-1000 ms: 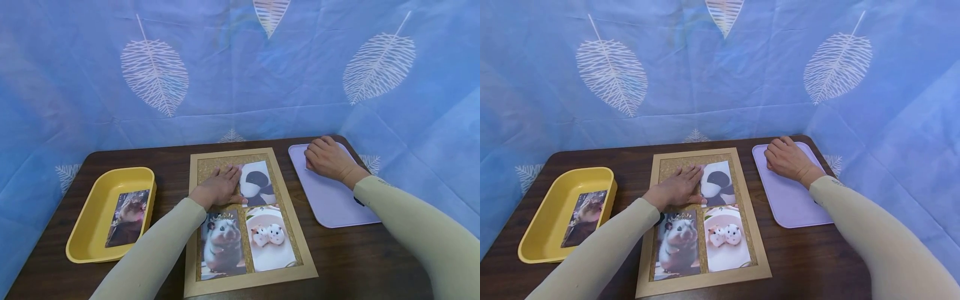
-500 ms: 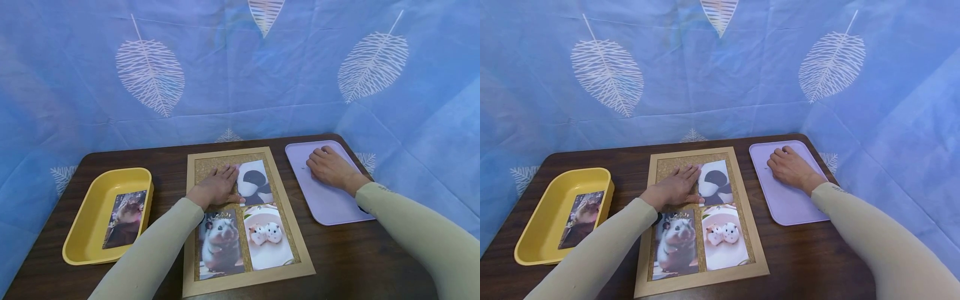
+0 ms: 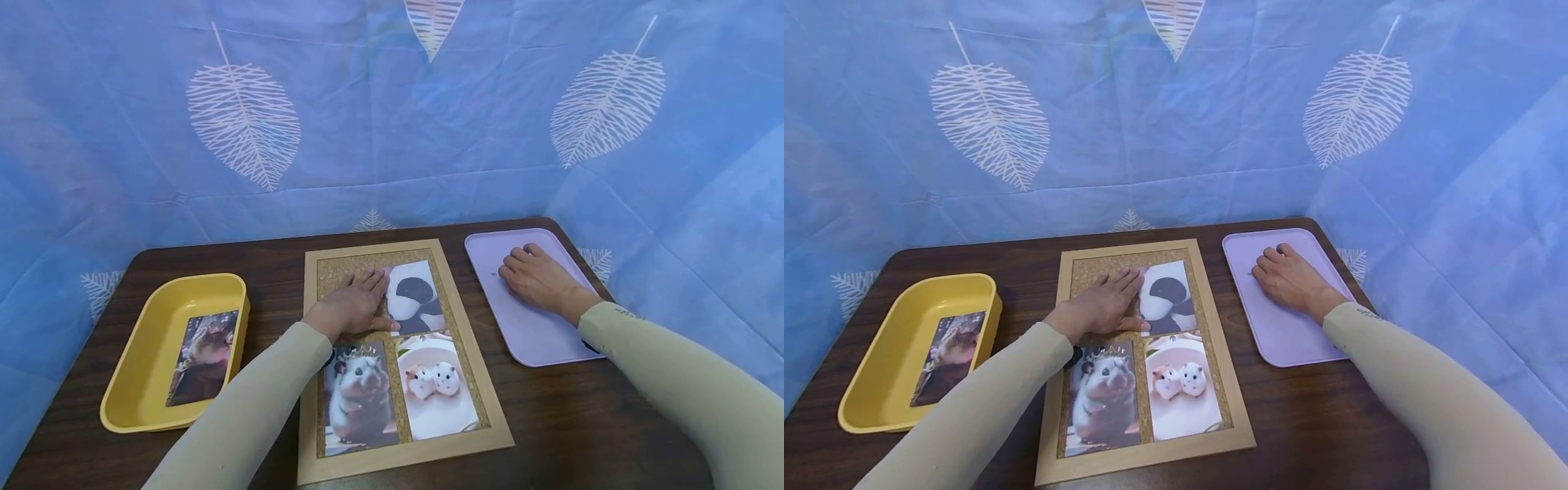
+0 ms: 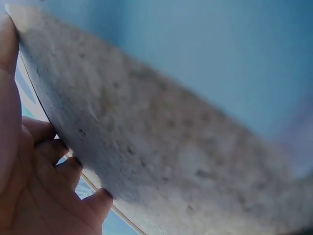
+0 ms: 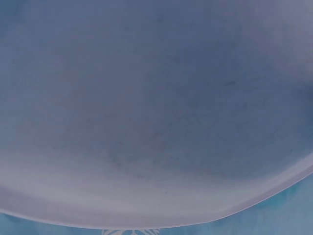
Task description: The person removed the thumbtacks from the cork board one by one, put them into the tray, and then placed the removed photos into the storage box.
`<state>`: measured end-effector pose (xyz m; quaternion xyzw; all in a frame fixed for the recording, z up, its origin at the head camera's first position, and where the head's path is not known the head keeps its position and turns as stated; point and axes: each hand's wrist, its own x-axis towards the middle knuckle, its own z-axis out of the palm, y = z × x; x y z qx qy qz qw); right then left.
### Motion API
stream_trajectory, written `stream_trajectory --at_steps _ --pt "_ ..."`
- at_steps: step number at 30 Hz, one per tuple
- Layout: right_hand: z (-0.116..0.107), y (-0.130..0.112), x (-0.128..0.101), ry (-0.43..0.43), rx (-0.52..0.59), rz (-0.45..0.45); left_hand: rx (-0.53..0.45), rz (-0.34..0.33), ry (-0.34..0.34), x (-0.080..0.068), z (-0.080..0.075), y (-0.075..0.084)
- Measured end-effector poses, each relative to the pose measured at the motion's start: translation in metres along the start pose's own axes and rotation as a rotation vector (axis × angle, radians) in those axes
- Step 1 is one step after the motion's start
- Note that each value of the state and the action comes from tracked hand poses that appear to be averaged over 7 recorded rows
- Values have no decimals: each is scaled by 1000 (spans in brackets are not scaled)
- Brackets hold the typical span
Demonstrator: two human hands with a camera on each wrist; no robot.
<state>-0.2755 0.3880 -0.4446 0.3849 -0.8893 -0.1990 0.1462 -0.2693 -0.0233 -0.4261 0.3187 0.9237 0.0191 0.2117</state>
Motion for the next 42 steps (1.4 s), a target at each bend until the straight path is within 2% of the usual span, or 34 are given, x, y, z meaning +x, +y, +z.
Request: stream_trajectory --at_steps 6,13,23,28,33,37,42 --pt "-3 -1 1 3 8 32 -31 -5 1 0 0 -2" --pt "-10 -8 6 125 63 95 -83 -12 37 1 1 -3" --pt "-29 -31 17 171 155 263 -199 -12 88 3 0 -3" --pt "-38 -43 23 136 254 377 -243 2 125 3 -1 -3" --pt "-45 -54 31 75 361 454 -324 9 202 2 -2 -6" --pt "-50 -63 36 65 400 446 -400 -23 248 3 -5 -11" --pt "-56 -73 44 68 425 407 -494 -96 304 5 -10 -15"
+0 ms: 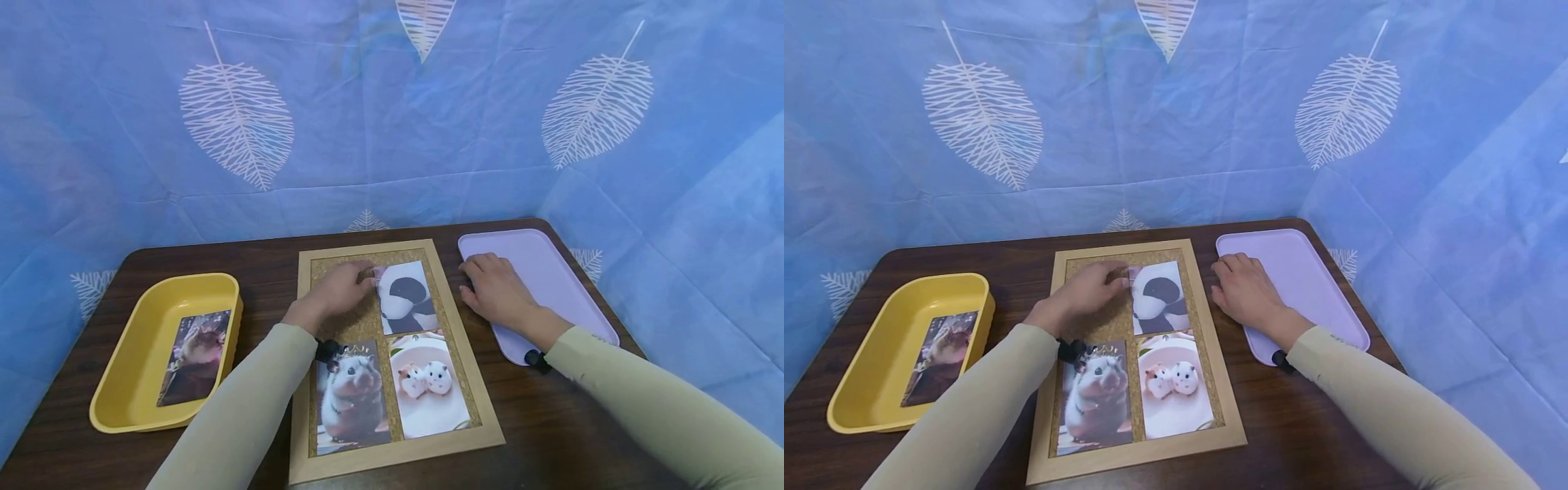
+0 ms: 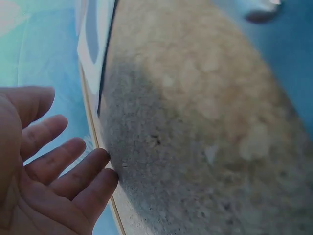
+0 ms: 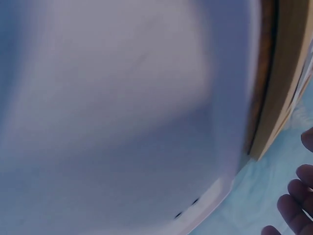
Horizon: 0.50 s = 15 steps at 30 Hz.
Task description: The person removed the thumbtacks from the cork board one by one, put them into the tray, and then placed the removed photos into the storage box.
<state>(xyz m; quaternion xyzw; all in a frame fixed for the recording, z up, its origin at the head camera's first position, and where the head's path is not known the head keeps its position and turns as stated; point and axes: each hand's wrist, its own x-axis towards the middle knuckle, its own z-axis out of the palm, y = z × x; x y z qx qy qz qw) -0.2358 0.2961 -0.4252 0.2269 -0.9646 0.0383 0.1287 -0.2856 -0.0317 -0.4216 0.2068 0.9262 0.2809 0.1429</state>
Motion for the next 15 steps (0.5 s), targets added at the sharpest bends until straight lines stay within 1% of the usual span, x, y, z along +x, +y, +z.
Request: stream_trajectory --at_steps 3,6,12,15 --pt "0 -10 2 -21 23 -20 -71 -31 51 2 -2 0" --pt "-1 -19 4 -52 37 -41 -149 -59 85 5 -4 1" --pt "0 -36 3 -132 55 -67 -278 -128 117 10 -5 -1" --pt "2 -41 2 -165 71 -82 -402 -166 122 13 -5 -4"
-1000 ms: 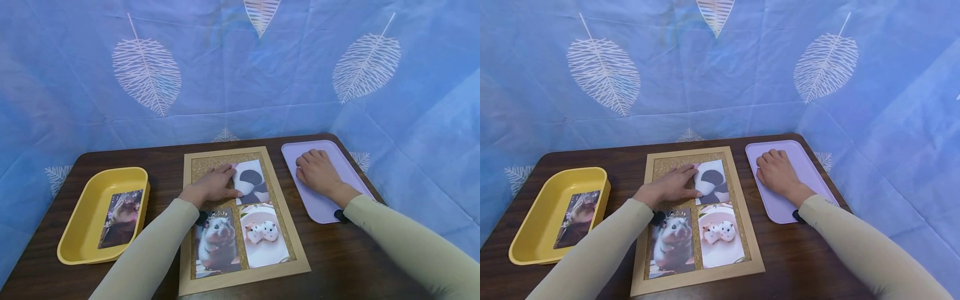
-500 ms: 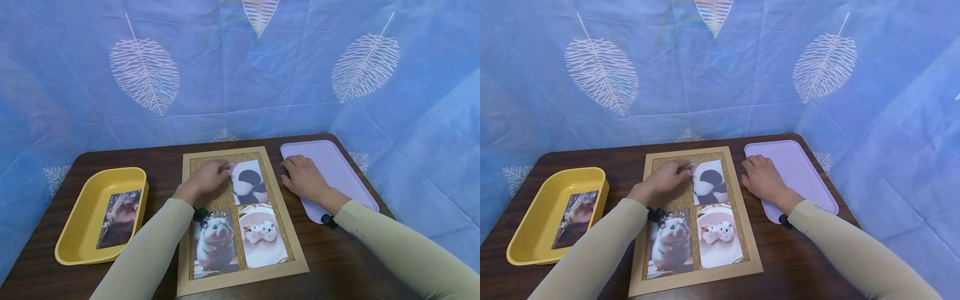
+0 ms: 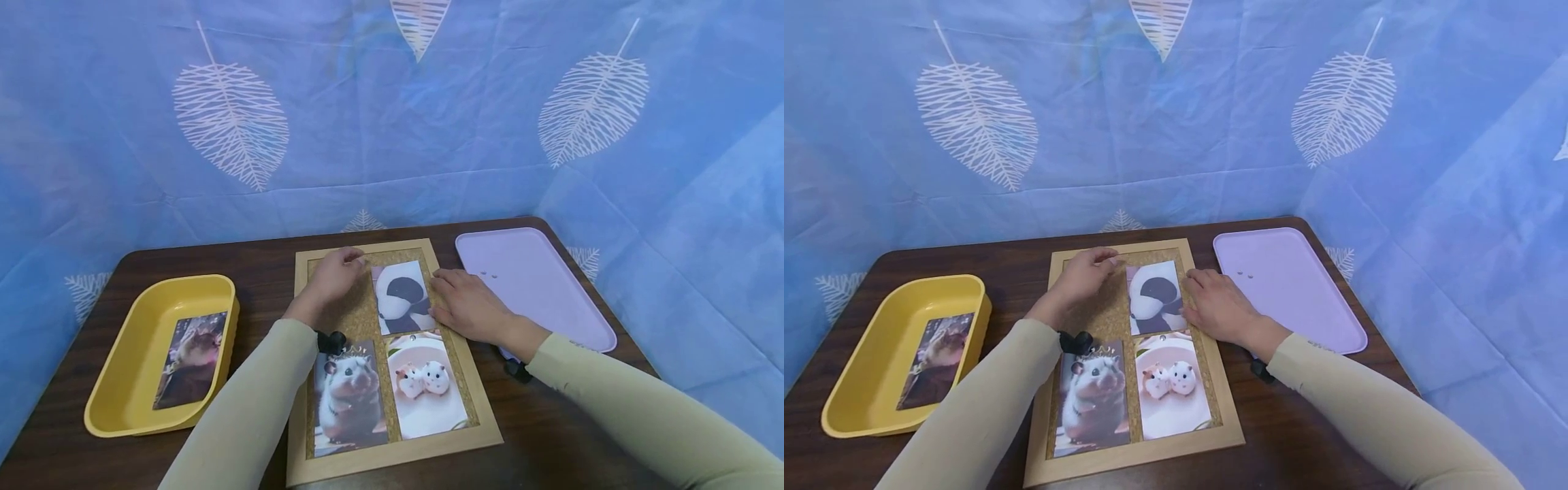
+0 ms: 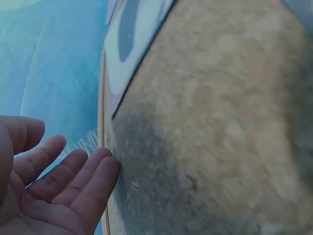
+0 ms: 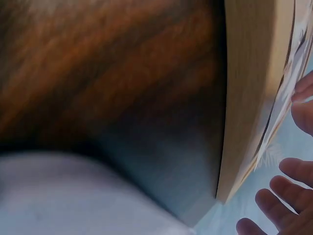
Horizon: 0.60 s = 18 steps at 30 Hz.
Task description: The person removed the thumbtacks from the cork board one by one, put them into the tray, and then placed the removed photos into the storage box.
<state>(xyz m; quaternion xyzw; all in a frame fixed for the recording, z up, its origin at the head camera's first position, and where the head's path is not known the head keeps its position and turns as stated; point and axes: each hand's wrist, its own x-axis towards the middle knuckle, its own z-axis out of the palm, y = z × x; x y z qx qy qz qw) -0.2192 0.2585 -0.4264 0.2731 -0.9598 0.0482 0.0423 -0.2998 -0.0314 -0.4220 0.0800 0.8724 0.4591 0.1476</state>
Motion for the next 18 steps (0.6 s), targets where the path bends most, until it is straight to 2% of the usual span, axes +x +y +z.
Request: stream_trajectory --at_steps 6,10,14,18 --pt "6 -4 -4 -67 21 -3 -410 -117 -12 12 0 -3" --pt "9 -5 -5 -89 23 -6 -634 -210 -12 17 -3 -1" --pt "10 -7 -5 -109 39 -5 -754 -286 -8 21 -8 2" --pt "11 -8 -5 -125 54 14 -792 -322 -37 25 -11 5"
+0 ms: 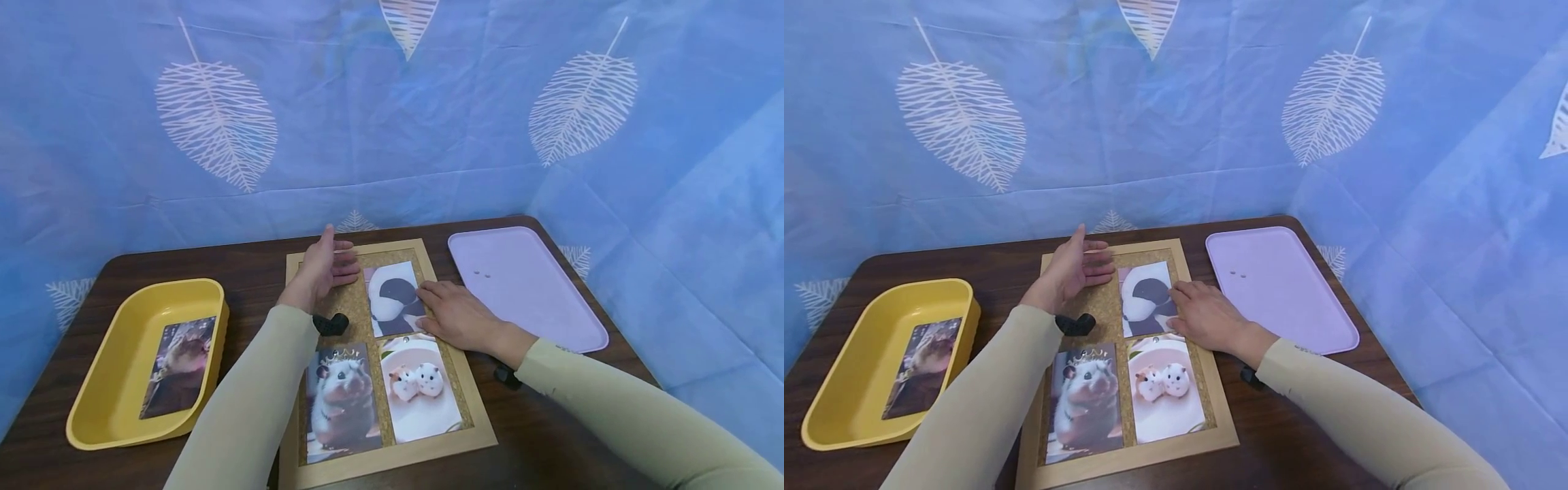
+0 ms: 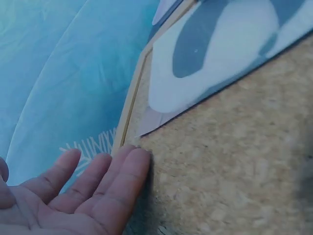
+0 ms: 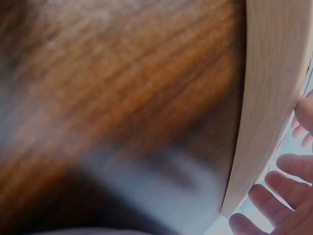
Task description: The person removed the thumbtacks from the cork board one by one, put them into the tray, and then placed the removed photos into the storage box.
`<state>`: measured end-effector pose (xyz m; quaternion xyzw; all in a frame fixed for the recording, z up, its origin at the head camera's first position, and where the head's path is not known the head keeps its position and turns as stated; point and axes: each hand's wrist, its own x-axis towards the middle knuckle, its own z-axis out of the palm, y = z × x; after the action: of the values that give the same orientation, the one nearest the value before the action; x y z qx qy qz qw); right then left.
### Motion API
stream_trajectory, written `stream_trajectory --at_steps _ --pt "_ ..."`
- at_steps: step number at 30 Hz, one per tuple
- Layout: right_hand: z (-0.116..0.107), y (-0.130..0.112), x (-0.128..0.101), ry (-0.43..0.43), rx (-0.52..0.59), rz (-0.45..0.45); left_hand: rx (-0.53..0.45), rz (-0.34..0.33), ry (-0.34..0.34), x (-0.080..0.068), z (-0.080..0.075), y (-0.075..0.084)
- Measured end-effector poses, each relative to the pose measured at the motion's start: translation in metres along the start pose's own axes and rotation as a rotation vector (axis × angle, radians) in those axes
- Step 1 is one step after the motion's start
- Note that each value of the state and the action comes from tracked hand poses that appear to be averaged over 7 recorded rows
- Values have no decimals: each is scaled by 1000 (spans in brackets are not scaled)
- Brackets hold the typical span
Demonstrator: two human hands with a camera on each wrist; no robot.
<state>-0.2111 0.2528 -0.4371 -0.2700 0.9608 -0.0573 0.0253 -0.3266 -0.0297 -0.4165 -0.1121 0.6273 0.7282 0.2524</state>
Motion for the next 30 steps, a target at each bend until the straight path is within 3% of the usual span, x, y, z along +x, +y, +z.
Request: stream_trajectory --at_steps 10,21,30 --pt "2 -2 0 17 -18 -14 -17 -42 -28 4 2 1" --pt "4 -2 -1 34 -5 -3 -48 -47 -120 10 10 -5" --pt "7 -1 -2 66 -18 -17 47 -22 -267 12 11 -11"
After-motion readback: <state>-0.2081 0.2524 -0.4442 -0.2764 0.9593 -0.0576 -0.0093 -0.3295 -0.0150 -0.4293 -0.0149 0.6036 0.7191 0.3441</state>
